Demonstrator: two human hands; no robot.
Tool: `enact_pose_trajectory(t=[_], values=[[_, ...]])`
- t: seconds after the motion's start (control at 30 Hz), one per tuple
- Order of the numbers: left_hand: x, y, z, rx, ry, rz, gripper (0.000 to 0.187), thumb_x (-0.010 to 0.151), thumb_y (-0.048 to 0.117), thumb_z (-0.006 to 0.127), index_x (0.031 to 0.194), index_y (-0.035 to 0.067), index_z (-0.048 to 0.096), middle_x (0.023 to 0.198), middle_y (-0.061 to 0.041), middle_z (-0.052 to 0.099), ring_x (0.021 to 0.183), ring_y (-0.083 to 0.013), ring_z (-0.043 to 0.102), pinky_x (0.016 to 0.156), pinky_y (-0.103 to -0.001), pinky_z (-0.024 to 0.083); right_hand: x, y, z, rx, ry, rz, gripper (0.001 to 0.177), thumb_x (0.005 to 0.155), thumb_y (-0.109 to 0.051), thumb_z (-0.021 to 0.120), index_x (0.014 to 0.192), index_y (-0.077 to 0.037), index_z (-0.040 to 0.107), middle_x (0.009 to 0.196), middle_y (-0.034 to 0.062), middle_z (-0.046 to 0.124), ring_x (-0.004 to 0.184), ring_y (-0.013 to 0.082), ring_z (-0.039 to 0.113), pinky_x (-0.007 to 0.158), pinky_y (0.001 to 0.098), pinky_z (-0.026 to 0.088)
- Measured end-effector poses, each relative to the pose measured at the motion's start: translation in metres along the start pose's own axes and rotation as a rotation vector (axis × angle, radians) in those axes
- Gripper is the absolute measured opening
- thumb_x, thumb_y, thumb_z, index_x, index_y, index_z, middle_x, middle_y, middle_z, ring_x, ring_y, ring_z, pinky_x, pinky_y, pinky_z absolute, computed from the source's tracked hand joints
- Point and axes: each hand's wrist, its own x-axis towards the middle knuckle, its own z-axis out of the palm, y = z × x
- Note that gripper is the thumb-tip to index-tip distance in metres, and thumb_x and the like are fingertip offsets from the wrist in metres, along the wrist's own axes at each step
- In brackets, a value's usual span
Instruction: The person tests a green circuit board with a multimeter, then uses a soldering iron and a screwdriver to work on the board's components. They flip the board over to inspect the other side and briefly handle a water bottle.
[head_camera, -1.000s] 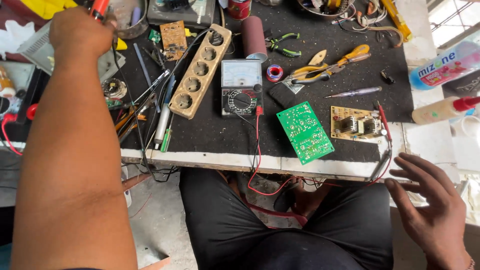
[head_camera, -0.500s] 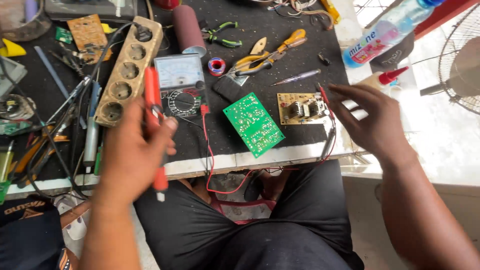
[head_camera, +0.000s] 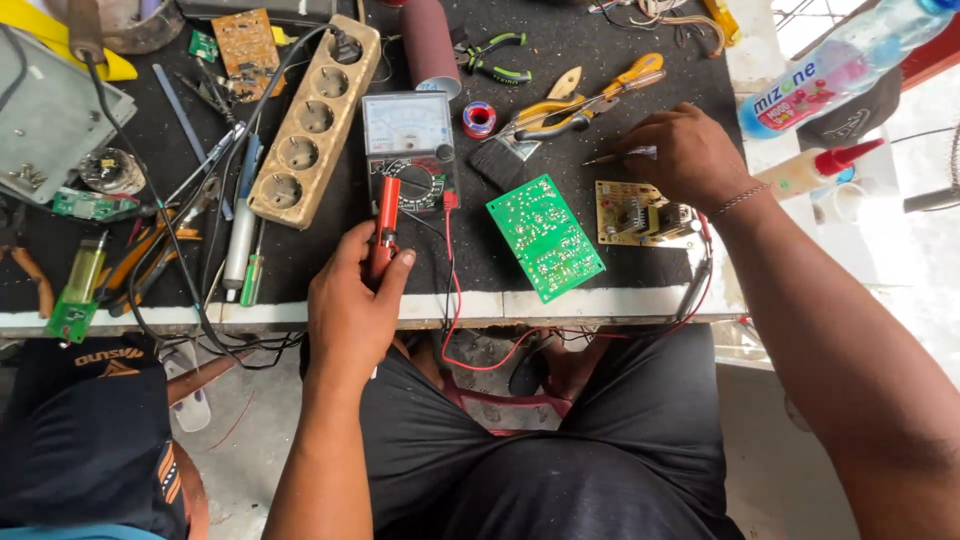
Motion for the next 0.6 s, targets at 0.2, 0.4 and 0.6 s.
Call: enact_pose_trajectory(t=[0.2,0.4,0.6], values=[[0.005,-0.010,-0.006,0.119,0.217,0.234,0.043,0.096,0.022,0.075,0.128,-0.003,0.062,0.107,-0.018,0.057,0.098,-0.0383,0.061,0.089,-0.049,0.048,-0.012,0.007,-0.029,-0.019,0.140,-0.214,0.015,0.106,-0.021,0.072,0.118,-0.017,0.081,0.115,0.0051,0.078,0.101,0.0288,0.070,0.094,0.0447,0.052],[0.029,-0.010,-0.011,0.364,0.208,0.162,0.055,0.095,0.032,0.074,0.144,0.010,0.059,0.116,-0.016,0.059,0.094,-0.0460,0.064,0.071,-0.059,0.052,-0.045,-0.021,-0.070,0.057,0.295,-0.115,0.016,0.110,-0.012,0.077,0.125,-0.007,0.081,0.113,0.0138,0.075,0.101,0.0321,0.069,0.084,0.0448,0.052],[0.038,-0.015,-0.006,0.541,0.246,0.183,0.050,0.096,0.039,0.075,0.140,0.019,0.064,0.114,-0.009,0.062,0.097,-0.0406,0.066,0.062,-0.058,0.054,-0.079,-0.060,-0.101,0.381,0.335,-0.018,0.015,0.109,0.007,0.073,0.123,0.011,0.070,0.112,0.0206,0.066,0.092,0.0264,0.067,0.088,0.0368,0.062]])
